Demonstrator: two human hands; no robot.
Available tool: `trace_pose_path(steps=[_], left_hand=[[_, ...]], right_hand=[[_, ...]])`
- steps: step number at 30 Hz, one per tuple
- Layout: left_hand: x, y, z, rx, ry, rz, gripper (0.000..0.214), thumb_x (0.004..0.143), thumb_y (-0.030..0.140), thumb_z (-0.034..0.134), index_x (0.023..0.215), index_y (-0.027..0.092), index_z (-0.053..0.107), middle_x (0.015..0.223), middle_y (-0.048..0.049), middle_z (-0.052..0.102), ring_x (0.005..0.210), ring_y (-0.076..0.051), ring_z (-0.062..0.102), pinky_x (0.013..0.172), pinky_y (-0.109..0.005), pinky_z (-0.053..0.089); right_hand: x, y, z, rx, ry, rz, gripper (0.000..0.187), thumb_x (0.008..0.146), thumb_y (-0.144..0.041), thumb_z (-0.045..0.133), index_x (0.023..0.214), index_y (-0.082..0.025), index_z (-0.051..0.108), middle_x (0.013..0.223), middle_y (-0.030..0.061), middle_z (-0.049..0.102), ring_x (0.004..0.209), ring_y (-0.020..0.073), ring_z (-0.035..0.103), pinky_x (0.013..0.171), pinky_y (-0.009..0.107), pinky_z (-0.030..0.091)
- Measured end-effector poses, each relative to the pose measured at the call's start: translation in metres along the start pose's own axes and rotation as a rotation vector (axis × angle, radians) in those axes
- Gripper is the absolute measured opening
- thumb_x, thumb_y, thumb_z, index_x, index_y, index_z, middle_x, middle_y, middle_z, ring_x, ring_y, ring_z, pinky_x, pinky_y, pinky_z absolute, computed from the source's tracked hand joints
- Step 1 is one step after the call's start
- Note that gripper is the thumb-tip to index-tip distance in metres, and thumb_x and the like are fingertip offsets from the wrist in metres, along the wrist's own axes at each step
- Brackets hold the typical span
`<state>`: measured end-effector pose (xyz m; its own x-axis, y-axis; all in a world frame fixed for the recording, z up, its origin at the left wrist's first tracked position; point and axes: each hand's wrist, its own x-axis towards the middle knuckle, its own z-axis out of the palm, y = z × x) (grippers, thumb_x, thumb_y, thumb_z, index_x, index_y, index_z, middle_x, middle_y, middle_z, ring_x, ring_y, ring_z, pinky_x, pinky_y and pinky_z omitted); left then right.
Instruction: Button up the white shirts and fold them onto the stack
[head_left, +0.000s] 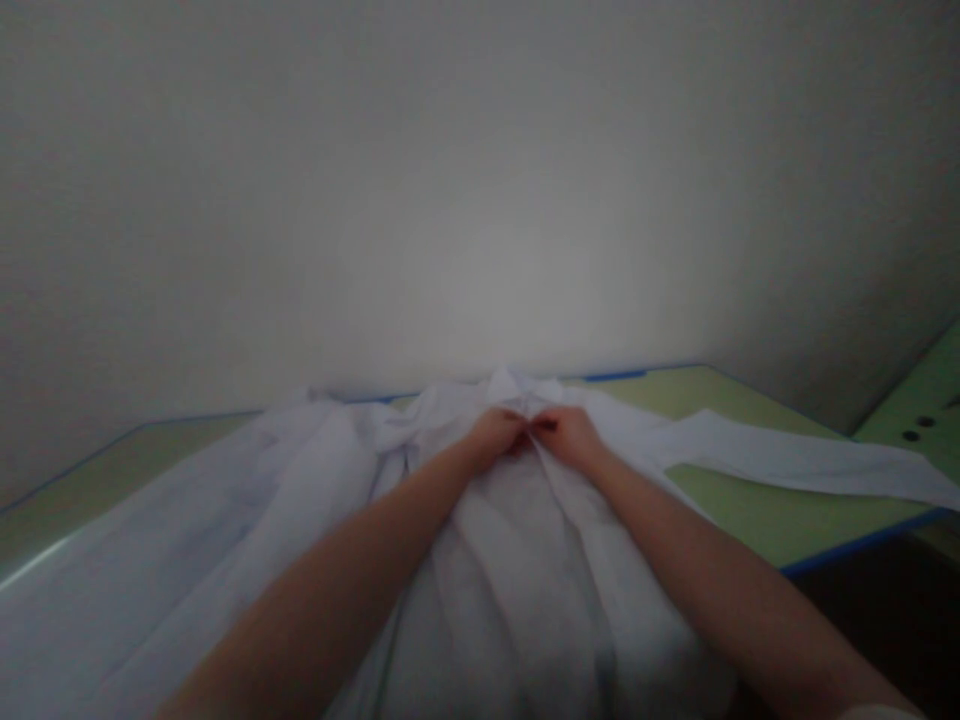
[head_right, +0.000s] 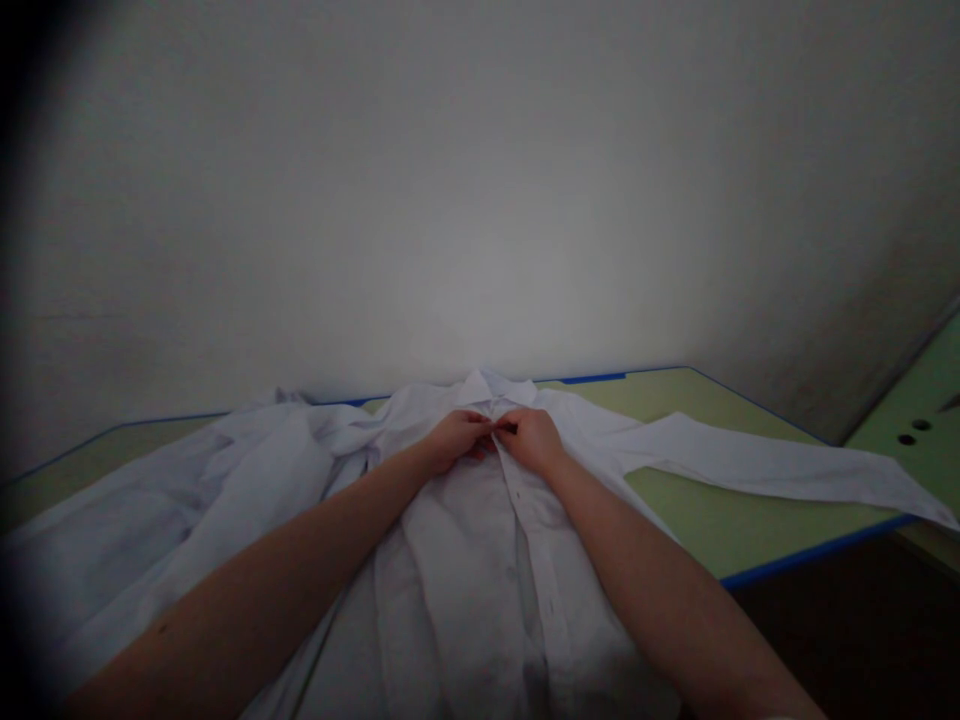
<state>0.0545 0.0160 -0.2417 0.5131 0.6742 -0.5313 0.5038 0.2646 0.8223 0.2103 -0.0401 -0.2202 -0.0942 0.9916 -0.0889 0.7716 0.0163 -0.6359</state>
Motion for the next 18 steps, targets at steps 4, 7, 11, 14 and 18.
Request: trace_pose_path(steps=[4,7,11,14,18], left_hand=[[0.004,-0.005,0.002,0.076,0.034,0.022,0.027,0.079,0.034,0.050,0.085,0.012,0.065,0.071,-0.0058,0.065,0.055,-0.010,0.057,0.049,-0.018,0.043],[0.004,-0.004,0.003,0.132,0.048,0.033,0.026,0.079,0.031,0.049,0.082,0.012,0.065,0.068,-0.0054,0.065,0.052,-0.009,0.055,0.048,-0.019,0.041],[0.001,0.001,0.003,0.204,0.062,0.045,0.028,0.080,0.033,0.047,0.081,0.012,0.066,0.064,-0.0045,0.064,0.049,-0.009,0.053,0.048,-0.020,0.040],[-0.002,0.005,0.001,0.259,0.085,0.049,0.029,0.080,0.034,0.048,0.080,0.012,0.067,0.061,-0.0040,0.063,0.050,-0.010,0.053,0.051,-0.021,0.041],[-0.007,0.011,-0.002,0.327,0.109,0.073,0.026,0.079,0.031,0.048,0.073,0.012,0.067,0.058,-0.0042,0.062,0.054,-0.012,0.054,0.055,-0.022,0.041]], right_hand=[[0.001,-0.001,0.001,0.014,0.036,0.089,0.020,0.077,-0.033,0.055,0.084,-0.022,0.070,0.081,0.0009,0.068,0.074,0.0126,0.060,0.067,0.021,0.040],[0.003,-0.001,0.001,0.003,0.026,0.178,0.020,0.075,-0.034,0.057,0.080,-0.019,0.069,0.077,0.0026,0.068,0.070,0.0129,0.060,0.063,0.022,0.038],[0.004,-0.001,0.002,0.003,0.004,0.217,0.019,0.073,-0.031,0.057,0.075,-0.016,0.067,0.072,0.0036,0.066,0.064,0.0120,0.057,0.058,0.021,0.036],[0.005,0.000,0.002,0.002,-0.002,0.166,0.016,0.073,-0.028,0.056,0.072,-0.016,0.066,0.068,0.0024,0.064,0.062,0.0112,0.055,0.057,0.021,0.034],[0.005,0.001,0.003,0.016,-0.002,0.120,0.014,0.073,-0.028,0.056,0.069,-0.016,0.063,0.065,0.0011,0.062,0.060,0.0105,0.052,0.055,0.021,0.032]])
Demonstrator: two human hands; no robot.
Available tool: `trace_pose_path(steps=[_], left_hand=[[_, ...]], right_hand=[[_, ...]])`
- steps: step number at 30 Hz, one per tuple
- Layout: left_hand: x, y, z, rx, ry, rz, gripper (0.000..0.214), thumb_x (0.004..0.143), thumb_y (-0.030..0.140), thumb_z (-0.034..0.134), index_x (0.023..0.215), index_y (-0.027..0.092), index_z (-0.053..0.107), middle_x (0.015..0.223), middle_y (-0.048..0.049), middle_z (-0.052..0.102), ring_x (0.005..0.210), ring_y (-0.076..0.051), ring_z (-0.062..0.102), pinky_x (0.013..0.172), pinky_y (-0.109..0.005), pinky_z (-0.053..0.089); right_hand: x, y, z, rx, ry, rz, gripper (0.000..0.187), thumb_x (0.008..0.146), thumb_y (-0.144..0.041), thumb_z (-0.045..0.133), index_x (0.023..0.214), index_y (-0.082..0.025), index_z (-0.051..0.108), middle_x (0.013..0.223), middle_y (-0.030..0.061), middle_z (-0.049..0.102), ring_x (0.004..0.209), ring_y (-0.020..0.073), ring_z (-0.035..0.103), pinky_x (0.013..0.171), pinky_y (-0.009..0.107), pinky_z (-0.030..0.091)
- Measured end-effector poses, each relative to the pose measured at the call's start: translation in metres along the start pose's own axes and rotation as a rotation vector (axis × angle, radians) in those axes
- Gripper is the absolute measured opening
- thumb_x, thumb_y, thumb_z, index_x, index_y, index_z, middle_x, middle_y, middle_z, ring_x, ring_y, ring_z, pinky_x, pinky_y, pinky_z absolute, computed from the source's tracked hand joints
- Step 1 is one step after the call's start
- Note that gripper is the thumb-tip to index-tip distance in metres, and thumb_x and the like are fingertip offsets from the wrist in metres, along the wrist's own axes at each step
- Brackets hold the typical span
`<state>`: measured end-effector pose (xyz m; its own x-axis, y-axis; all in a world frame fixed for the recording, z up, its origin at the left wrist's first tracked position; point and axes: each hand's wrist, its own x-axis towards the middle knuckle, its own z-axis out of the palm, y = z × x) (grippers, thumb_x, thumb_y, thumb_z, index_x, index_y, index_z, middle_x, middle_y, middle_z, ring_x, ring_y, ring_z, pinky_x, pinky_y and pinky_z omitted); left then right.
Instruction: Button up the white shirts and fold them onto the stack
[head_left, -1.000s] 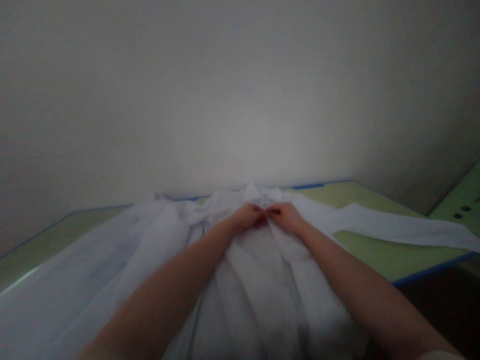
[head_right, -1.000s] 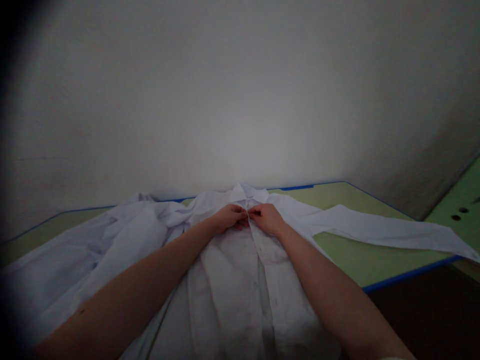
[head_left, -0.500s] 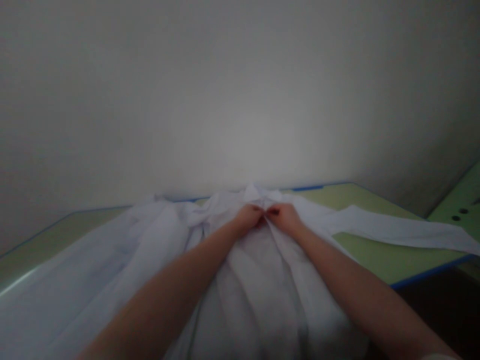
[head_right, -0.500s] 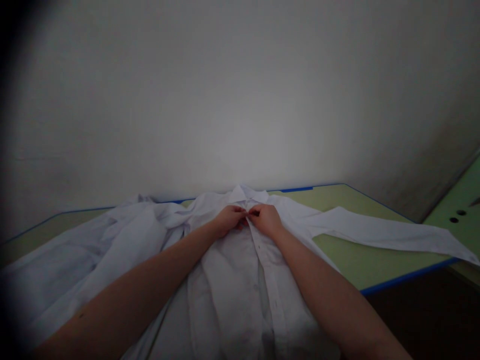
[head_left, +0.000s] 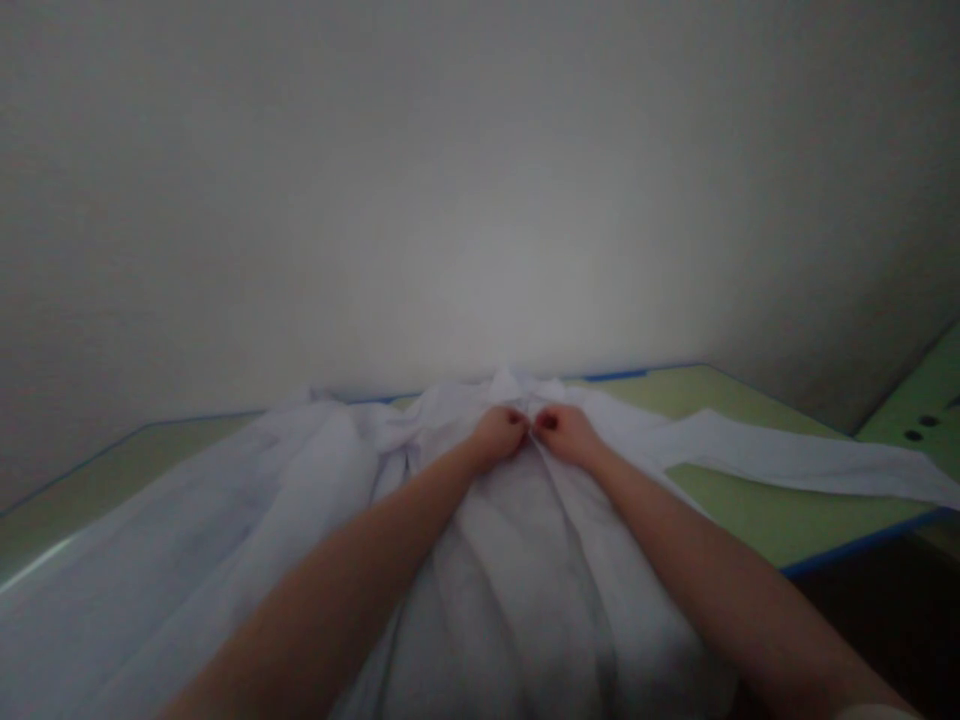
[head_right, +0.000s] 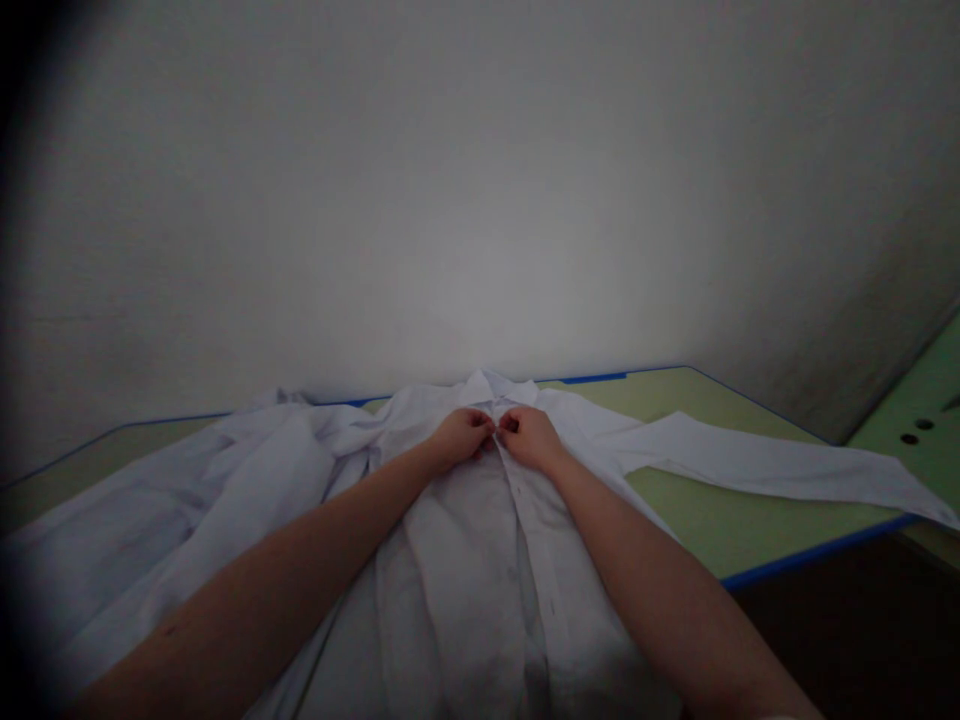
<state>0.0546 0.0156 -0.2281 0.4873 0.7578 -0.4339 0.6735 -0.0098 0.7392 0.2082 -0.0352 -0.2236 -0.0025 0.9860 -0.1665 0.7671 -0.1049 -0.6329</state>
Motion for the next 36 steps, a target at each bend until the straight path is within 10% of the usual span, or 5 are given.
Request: trace_pose_path(steps=[12,22,27,36], left_hand=[[-0.002,0.008,-0.006,0.147,-0.019,0.227,0.018,0.076,0.021,0.048,0.088,0.014,0.060,0.077,-0.0051,0.064,0.069,-0.014,0.056,0.065,-0.023,0.041],[-0.036,0.043,-0.015,0.504,-0.260,0.258,0.004,0.056,0.018,0.063,0.055,0.018,0.067,0.053,-0.0048,0.060,0.059,-0.018,0.055,0.063,-0.027,0.040],[-0.041,0.048,-0.007,0.491,-0.331,0.307,0.018,0.064,0.031,0.061,0.071,0.019,0.073,0.065,-0.0065,0.066,0.056,-0.016,0.056,0.057,-0.025,0.039],[-0.034,0.030,-0.005,0.354,-0.298,0.300,0.018,0.065,0.028,0.062,0.078,0.025,0.074,0.072,-0.0023,0.070,0.061,-0.014,0.058,0.060,-0.021,0.039]], right_hand=[[0.001,0.007,-0.005,0.056,-0.073,0.105,0.029,0.075,-0.043,0.055,0.076,-0.014,0.058,0.066,0.0009,0.058,0.058,0.0094,0.048,0.054,0.020,0.033],[-0.019,-0.017,-0.035,-0.244,-0.399,0.018,0.042,0.056,-0.057,0.065,0.062,-0.016,0.063,0.053,-0.0004,0.056,0.048,0.0092,0.045,0.046,0.021,0.026],[-0.032,-0.030,-0.050,-0.322,-0.622,-0.001,0.043,0.054,-0.060,0.064,0.057,-0.017,0.066,0.051,0.0031,0.059,0.043,0.0114,0.046,0.047,0.025,0.030],[-0.019,-0.035,-0.031,-0.433,-0.696,-0.033,0.010,0.058,-0.019,0.059,0.057,-0.016,0.068,0.056,0.0070,0.064,0.053,0.0153,0.057,0.055,0.024,0.039]])
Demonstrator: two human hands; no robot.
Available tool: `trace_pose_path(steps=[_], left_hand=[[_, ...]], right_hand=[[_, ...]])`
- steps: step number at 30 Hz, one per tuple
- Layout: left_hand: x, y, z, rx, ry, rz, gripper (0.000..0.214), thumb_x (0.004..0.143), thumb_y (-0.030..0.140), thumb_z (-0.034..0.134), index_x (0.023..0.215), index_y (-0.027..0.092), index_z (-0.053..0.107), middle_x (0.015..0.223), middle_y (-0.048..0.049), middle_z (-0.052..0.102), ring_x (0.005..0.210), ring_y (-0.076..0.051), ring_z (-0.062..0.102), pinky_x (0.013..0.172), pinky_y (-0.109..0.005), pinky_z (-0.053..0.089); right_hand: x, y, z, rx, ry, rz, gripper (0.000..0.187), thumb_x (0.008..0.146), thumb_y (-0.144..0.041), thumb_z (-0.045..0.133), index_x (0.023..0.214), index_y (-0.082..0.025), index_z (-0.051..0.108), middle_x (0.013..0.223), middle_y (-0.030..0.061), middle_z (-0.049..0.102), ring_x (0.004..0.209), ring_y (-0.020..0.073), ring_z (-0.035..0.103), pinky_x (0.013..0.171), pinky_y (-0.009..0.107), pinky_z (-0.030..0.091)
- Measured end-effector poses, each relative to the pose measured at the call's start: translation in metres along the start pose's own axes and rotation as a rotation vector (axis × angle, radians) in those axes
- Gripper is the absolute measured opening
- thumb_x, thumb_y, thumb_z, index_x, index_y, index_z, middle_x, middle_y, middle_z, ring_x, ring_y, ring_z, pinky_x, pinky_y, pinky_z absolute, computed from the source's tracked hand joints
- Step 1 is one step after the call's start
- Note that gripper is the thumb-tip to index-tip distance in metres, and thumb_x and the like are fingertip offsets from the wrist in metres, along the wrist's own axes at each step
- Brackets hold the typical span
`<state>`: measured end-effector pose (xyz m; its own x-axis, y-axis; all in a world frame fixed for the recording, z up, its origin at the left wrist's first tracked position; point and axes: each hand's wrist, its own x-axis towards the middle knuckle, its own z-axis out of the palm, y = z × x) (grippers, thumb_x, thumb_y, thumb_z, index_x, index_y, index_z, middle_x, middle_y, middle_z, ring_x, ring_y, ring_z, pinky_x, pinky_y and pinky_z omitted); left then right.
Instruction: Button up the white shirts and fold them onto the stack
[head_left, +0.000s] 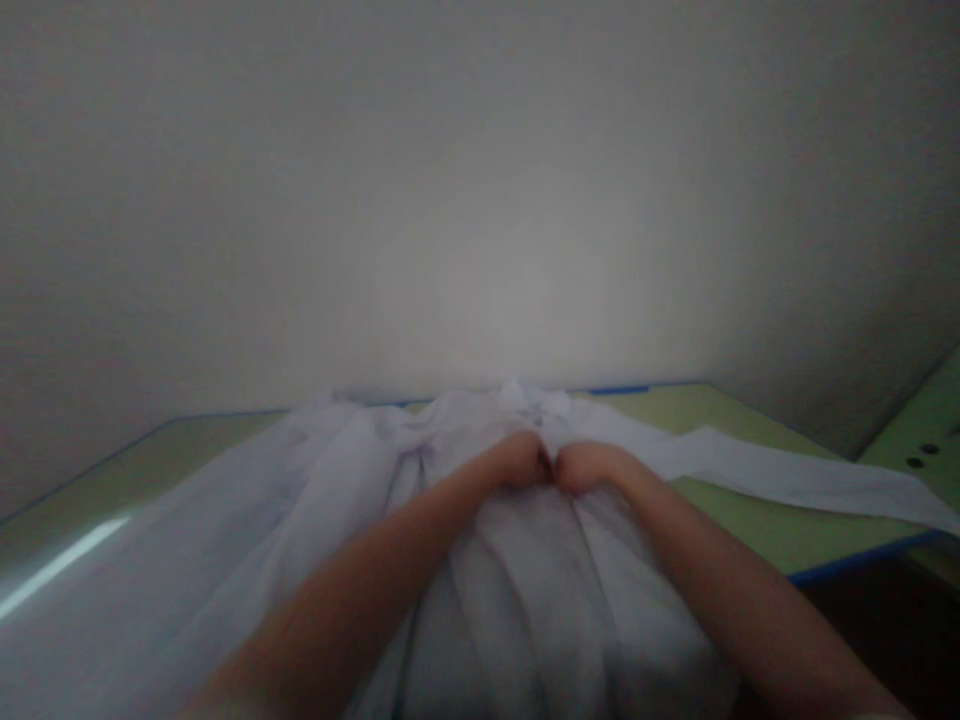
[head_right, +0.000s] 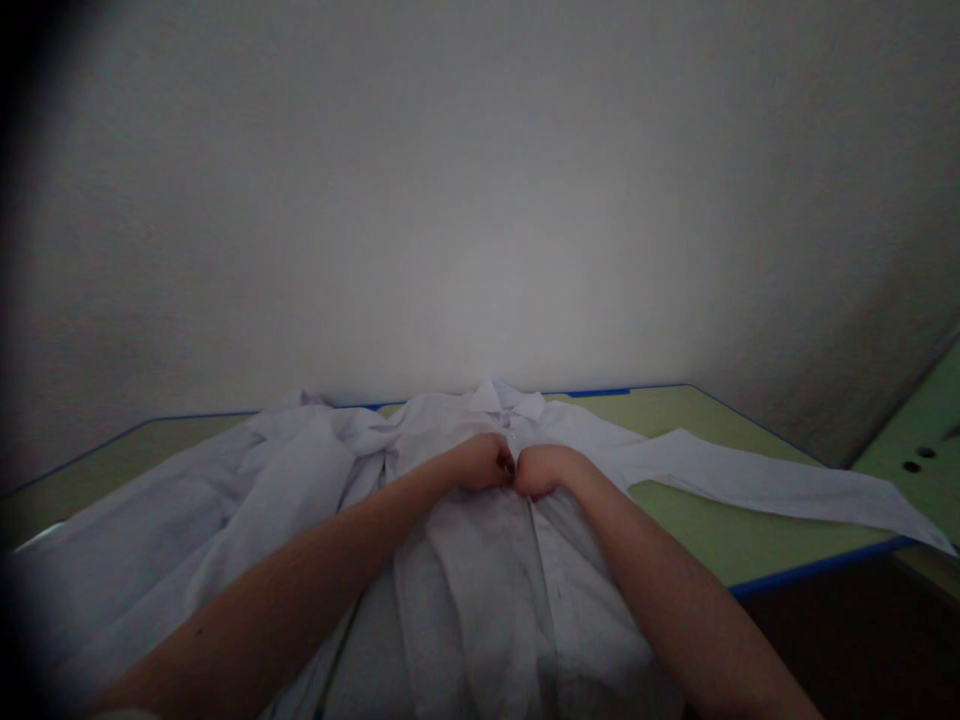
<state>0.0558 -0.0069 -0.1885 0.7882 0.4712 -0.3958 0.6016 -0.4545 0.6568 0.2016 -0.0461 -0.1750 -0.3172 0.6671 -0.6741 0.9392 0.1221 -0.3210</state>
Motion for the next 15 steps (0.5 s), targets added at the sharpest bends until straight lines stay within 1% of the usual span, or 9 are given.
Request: trace_pose_path(steps=[3,6,9,12,15], left_hand=[[0.001,-0.008,-0.001,-0.041,0.039,-0.022,0.018,0.065,0.032,0.063,0.076,0.024,0.073,0.071,-0.0020,0.070,0.063,-0.014,0.058,0.061,-0.021,0.039],[0.004,-0.021,-0.004,-0.048,0.077,-0.065,0.018,0.064,0.032,0.064,0.077,0.024,0.073,0.073,-0.0013,0.070,0.066,-0.014,0.059,0.061,-0.020,0.039],[0.005,-0.034,-0.009,-0.032,0.112,-0.120,0.017,0.065,0.031,0.064,0.077,0.023,0.073,0.073,-0.0013,0.070,0.067,-0.014,0.059,0.062,-0.020,0.039],[0.002,-0.040,-0.013,-0.003,0.142,-0.153,0.017,0.066,0.031,0.062,0.075,0.021,0.072,0.070,-0.0022,0.069,0.066,-0.015,0.058,0.063,-0.021,0.039],[0.001,-0.036,-0.013,0.025,0.167,-0.147,0.017,0.067,0.030,0.061,0.075,0.020,0.072,0.072,-0.0032,0.068,0.070,-0.016,0.059,0.067,-0.022,0.040]], right_hand=[[0.014,0.007,-0.008,0.010,0.015,-0.017,0.008,0.056,-0.012,0.061,0.056,-0.016,0.068,0.062,0.0068,0.067,0.061,0.0158,0.060,0.061,0.022,0.040],[0.027,0.010,-0.013,0.022,0.114,0.002,0.016,0.068,-0.014,0.054,0.070,-0.014,0.070,0.079,0.0107,0.069,0.073,0.0180,0.062,0.066,0.024,0.041],[0.037,0.008,-0.011,0.053,0.244,0.038,0.027,0.080,-0.019,0.044,0.086,-0.012,0.069,0.094,0.0145,0.067,0.084,0.0192,0.061,0.072,0.025,0.041],[0.038,0.005,-0.002,0.091,0.327,0.073,0.032,0.085,-0.025,0.039,0.090,-0.010,0.067,0.095,0.0164,0.065,0.085,0.0197,0.060,0.071,0.025,0.040],[0.030,0.006,0.007,0.128,0.355,0.065,0.031,0.085,-0.027,0.039,0.086,-0.012,0.066,0.089,0.0124,0.067,0.080,0.0173,0.060,0.066,0.024,0.038]])
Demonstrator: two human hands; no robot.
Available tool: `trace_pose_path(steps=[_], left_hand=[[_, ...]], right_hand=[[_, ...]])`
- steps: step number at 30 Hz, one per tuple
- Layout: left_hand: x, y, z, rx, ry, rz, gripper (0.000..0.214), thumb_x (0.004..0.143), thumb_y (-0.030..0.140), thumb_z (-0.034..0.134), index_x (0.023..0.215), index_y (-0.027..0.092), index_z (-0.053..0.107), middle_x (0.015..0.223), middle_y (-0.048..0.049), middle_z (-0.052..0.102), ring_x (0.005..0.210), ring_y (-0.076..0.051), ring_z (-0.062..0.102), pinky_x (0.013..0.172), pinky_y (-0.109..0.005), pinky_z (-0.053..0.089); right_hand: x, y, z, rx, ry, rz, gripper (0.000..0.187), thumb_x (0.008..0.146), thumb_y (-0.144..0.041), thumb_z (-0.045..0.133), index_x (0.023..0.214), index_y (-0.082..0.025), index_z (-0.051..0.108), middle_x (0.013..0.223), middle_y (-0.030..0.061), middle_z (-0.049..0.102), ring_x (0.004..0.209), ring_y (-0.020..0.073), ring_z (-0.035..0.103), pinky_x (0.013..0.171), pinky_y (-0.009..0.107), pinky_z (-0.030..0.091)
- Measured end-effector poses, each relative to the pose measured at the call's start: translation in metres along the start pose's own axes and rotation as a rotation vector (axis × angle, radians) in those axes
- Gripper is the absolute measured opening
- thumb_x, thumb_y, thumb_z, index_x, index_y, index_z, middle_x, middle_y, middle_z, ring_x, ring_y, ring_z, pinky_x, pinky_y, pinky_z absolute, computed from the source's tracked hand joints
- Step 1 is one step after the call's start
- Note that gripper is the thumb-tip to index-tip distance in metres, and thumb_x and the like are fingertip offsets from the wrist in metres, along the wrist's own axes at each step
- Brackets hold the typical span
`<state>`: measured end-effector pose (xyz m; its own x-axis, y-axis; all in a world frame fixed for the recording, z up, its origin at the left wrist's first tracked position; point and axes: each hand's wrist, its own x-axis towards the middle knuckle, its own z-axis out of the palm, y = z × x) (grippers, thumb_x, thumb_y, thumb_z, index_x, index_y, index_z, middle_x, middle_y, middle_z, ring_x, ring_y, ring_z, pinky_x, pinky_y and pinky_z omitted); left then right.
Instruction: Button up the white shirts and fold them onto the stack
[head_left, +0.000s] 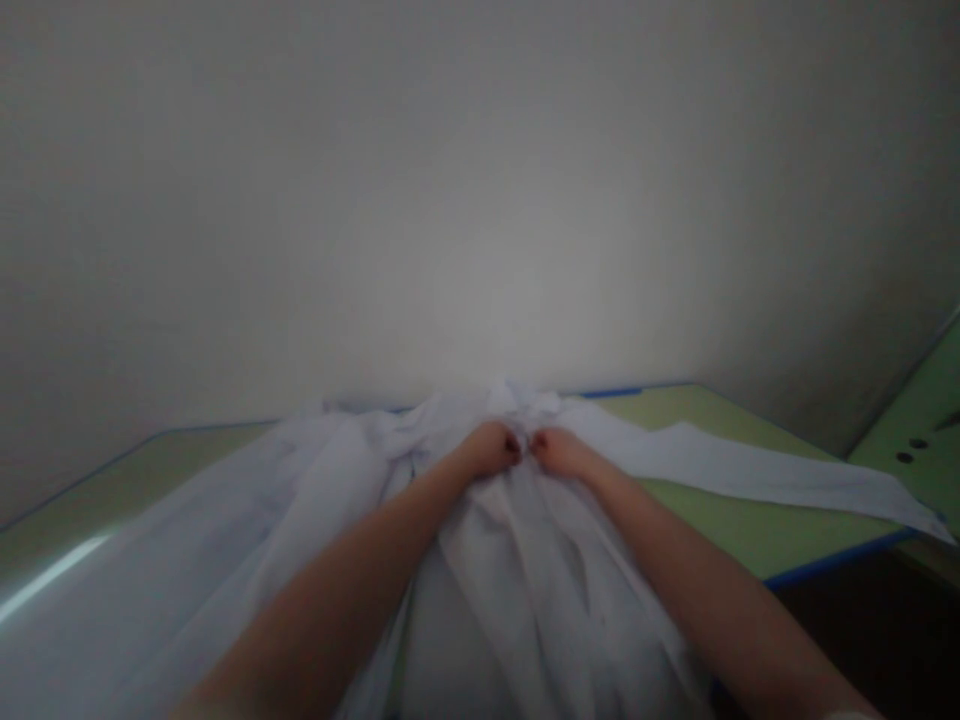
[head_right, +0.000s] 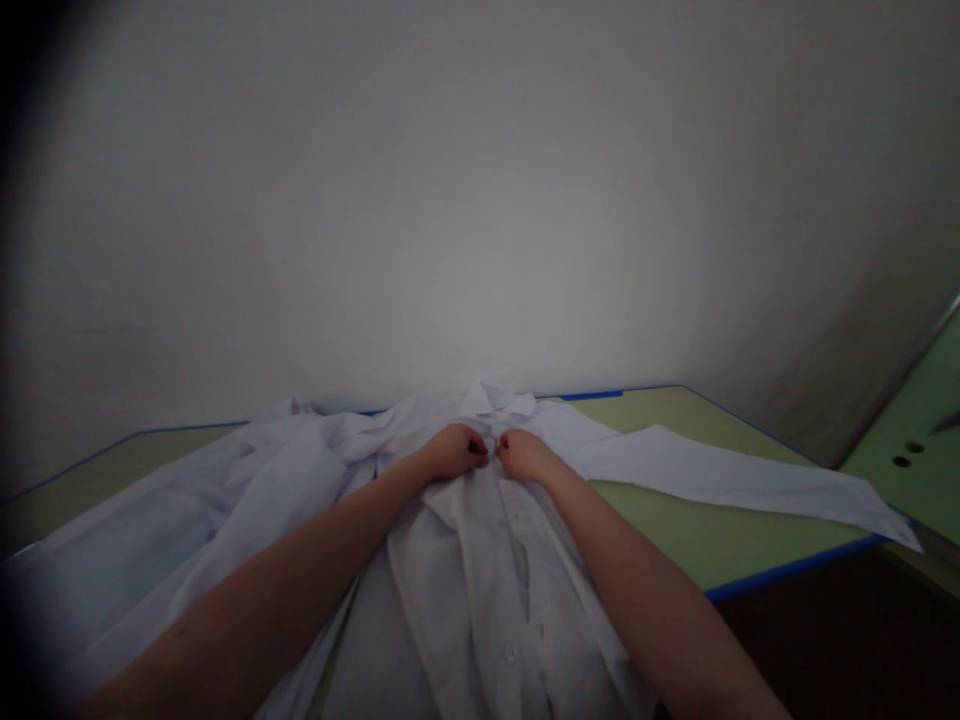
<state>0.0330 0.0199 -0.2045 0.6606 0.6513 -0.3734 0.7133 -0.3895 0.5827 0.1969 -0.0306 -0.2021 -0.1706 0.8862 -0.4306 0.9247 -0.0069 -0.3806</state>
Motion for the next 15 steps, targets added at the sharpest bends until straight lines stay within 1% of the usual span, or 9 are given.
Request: trace_pose_path(steps=[2,4,8,11,13,15], left_hand=[[-0.001,0.005,0.003,0.019,0.022,-0.003,0.017,0.066,0.029,0.061,0.075,0.020,0.071,0.074,-0.0046,0.068,0.073,-0.018,0.059,0.071,-0.024,0.041],[-0.001,0.009,0.006,0.039,0.041,-0.023,0.017,0.065,0.029,0.061,0.073,0.019,0.071,0.075,-0.0064,0.067,0.077,-0.020,0.060,0.075,-0.027,0.041],[-0.001,0.011,0.015,0.064,0.050,-0.068,0.020,0.066,0.033,0.059,0.073,0.018,0.070,0.076,-0.0094,0.067,0.079,-0.023,0.060,0.076,-0.030,0.042],[-0.001,0.010,0.019,0.065,0.055,-0.080,0.022,0.069,0.032,0.056,0.077,0.017,0.070,0.078,-0.0106,0.067,0.079,-0.022,0.060,0.076,-0.030,0.042],[0.000,0.010,0.019,0.061,0.057,-0.076,0.022,0.070,0.029,0.054,0.078,0.017,0.070,0.079,-0.0112,0.067,0.078,-0.022,0.059,0.075,-0.030,0.042],[0.001,0.010,0.016,0.050,0.048,-0.063,0.021,0.070,0.028,0.053,0.074,0.016,0.070,0.076,-0.0105,0.066,0.074,-0.021,0.059,0.072,-0.029,0.042]], right_hand=[[-0.007,0.003,0.001,0.026,-0.005,-0.019,0.027,0.083,-0.027,0.043,0.084,-0.013,0.066,0.085,0.0086,0.067,0.076,0.0148,0.059,0.064,0.022,0.037],[-0.012,0.006,0.001,0.051,-0.007,-0.029,0.025,0.081,-0.028,0.046,0.083,-0.014,0.066,0.083,0.0070,0.067,0.074,0.0135,0.058,0.063,0.021,0.036],[-0.012,0.009,0.003,0.067,0.003,-0.010,0.025,0.081,-0.028,0.047,0.081,-0.013,0.066,0.081,0.0077,0.067,0.072,0.0139,0.057,0.062,0.022,0.035],[-0.010,0.008,0.006,0.062,0.016,0.008,0.025,0.081,-0.029,0.047,0.082,-0.014,0.066,0.082,0.0089,0.067,0.073,0.0152,0.057,0.061,0.022,0.034],[-0.011,0.008,0.007,0.065,0.030,0.010,0.025,0.081,-0.029,0.046,0.082,-0.014,0.066,0.083,0.0090,0.067,0.074,0.0155,0.058,0.062,0.023,0.034],[-0.011,0.006,0.006,0.066,0.057,0.007,0.024,0.081,-0.029,0.046,0.082,-0.015,0.065,0.084,0.0090,0.067,0.076,0.0159,0.058,0.063,0.023,0.034]])
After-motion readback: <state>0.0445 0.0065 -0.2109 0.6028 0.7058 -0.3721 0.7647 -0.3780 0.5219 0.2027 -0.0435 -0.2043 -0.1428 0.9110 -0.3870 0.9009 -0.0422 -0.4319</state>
